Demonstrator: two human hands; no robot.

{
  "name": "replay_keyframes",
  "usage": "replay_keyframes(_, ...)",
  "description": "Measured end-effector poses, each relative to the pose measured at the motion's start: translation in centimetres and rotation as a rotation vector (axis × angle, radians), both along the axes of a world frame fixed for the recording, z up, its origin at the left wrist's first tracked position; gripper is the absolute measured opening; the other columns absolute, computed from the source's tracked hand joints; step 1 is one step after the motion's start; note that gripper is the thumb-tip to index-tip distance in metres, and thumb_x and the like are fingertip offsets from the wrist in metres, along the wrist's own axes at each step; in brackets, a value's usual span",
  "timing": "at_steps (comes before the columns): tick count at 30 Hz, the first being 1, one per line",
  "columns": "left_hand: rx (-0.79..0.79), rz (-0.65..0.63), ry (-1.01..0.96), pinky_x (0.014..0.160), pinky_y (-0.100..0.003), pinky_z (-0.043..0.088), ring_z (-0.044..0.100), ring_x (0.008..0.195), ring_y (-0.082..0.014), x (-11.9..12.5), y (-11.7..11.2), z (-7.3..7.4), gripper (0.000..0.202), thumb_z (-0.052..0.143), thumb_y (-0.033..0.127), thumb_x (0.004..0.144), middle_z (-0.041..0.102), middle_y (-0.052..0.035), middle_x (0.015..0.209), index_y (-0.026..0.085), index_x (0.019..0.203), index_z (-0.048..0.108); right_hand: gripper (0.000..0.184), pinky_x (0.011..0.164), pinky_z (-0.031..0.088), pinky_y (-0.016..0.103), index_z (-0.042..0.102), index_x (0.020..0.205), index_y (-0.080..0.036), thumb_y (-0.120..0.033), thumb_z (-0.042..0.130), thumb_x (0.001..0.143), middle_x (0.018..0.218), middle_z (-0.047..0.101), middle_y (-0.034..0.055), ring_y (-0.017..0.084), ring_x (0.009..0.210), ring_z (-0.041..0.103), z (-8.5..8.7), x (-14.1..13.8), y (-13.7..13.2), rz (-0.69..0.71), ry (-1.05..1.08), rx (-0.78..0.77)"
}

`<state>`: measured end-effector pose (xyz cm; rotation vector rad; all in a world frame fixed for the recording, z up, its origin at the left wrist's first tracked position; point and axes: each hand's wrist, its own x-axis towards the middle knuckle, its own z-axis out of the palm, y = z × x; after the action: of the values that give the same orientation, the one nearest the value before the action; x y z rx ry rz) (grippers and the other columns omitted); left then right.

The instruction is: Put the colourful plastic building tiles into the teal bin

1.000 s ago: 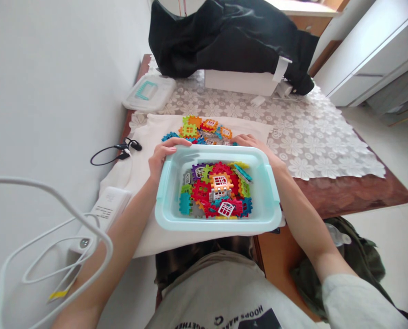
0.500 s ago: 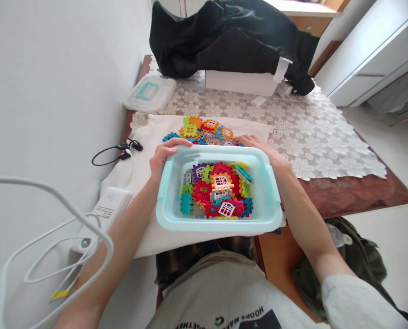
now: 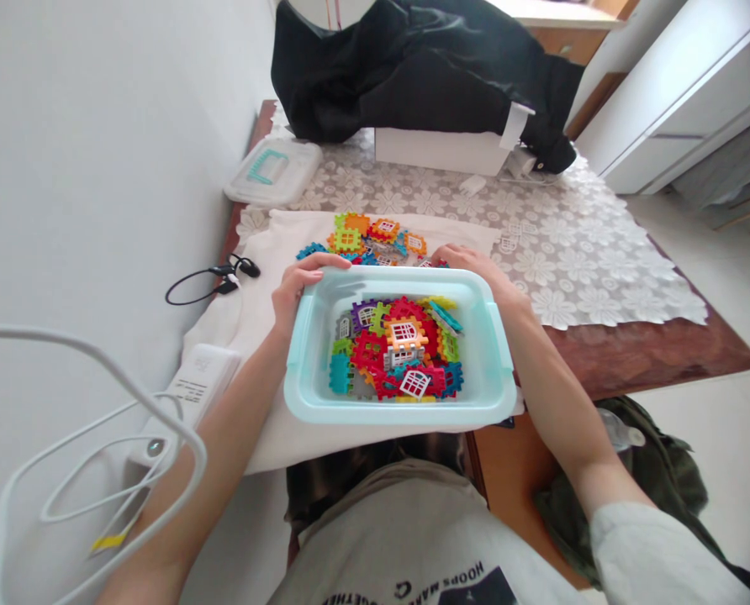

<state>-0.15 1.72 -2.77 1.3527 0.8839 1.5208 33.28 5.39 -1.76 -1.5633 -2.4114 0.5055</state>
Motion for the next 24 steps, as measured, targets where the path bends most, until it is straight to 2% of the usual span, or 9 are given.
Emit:
replay_keyframes(5, -0.075, -0.011, 0.020, 0.082, -0.042, 0.071, 0.077, 0.095, -0.0297, 0.0, 0.2, 0.3, 0.016, 0.076, 0.036, 0.087, 0.082, -0.0076, 0.100, 0.025, 0.076, 0.079, 0.018, 0.099, 0.053, 0.041, 0.068, 0.106, -0.022, -0.037, 0.058, 0.107, 0.117, 0.077, 0.0119, 0.030, 0.112, 0.068, -0.6, -0.1, 0.1, -0.023, -0.005, 0.029)
replay_keyframes(8, -0.075, 0.019, 0.008, 0.084, -0.039, 0.071, 0.077, 0.096, -0.0282, 0.0, 0.2, 0.4, 0.015, 0.076, 0.034, 0.086, 0.082, -0.0066, 0.099, 0.024, 0.074, 0.078, 0.019, 0.100, 0.053, 0.042, 0.067, 0.108, -0.022, -0.038, 0.057, 0.108, 0.115, 0.076, 0.0128, 0.031, 0.111, 0.067, -0.7, -0.2, 0.0, -0.024, -0.004, 0.022)
replay_keyframes(11, -0.080, 0.010, 0.002, 0.083, -0.033, 0.069, 0.078, 0.094, -0.0243, 0.1, 0.1, 0.5, 0.015, 0.072, 0.030, 0.086, 0.083, -0.0055, 0.097, 0.021, 0.075, 0.079, 0.028, 0.106, 0.052, 0.045, 0.068, 0.127, -0.021, -0.038, 0.058, 0.108, 0.127, 0.076, 0.0151, 0.033, 0.120, 0.067, -0.5, -0.3, -0.2, -0.012, 0.010, 0.008)
replay_keyframes(14, -0.072, -0.007, -0.020, 0.081, -0.033, 0.069, 0.078, 0.091, -0.0234, 0.2, 0.1, 0.5, 0.014, 0.071, 0.027, 0.086, 0.083, -0.0050, 0.097, 0.022, 0.076, 0.079, 0.043, 0.116, 0.049, 0.046, 0.065, 0.150, -0.024, -0.037, 0.056, 0.110, 0.141, 0.073, 0.0146, 0.034, 0.131, 0.064, -0.4, -0.3, -0.2, 0.028, 0.013, 0.018)
replay_keyframes(16, -0.068, -0.004, -0.025, 0.082, -0.035, 0.070, 0.078, 0.092, -0.0245, 0.2, 0.0, 0.5, 0.013, 0.072, 0.027, 0.085, 0.082, -0.0050, 0.097, 0.022, 0.076, 0.079, 0.047, 0.119, 0.049, 0.047, 0.065, 0.155, -0.026, -0.036, 0.057, 0.110, 0.145, 0.071, 0.0142, 0.033, 0.134, 0.064, -0.5, -0.3, -0.1, 0.056, 0.014, 0.026)
replay_keyframes(19, -0.079, -0.001, -0.030, 0.082, -0.036, 0.070, 0.079, 0.096, -0.0262, 0.2, 0.1, 0.4, 0.012, 0.073, 0.028, 0.086, 0.082, -0.0055, 0.100, 0.023, 0.078, 0.079, 0.047, 0.121, 0.049, 0.047, 0.069, 0.154, -0.028, -0.032, 0.058, 0.108, 0.147, 0.070, 0.0142, 0.033, 0.136, 0.065, -0.5, -0.2, 0.1, 0.081, 0.029, 0.028)
replay_keyframes(24, -0.112, -0.056, -0.045, 0.077, -0.034, 0.069, 0.079, 0.091, -0.0252, 0.1, 0.2, 0.5, 0.014, 0.074, 0.032, 0.085, 0.082, -0.0058, 0.099, 0.022, 0.079, 0.080, 0.071, 0.126, 0.047, 0.052, 0.046, 0.174, -0.026, -0.035, 0.059, 0.105, 0.157, 0.064, 0.0171, 0.039, 0.148, 0.060, 0.2, 0.9, 0.1, 0.012, 0.031, 0.056)
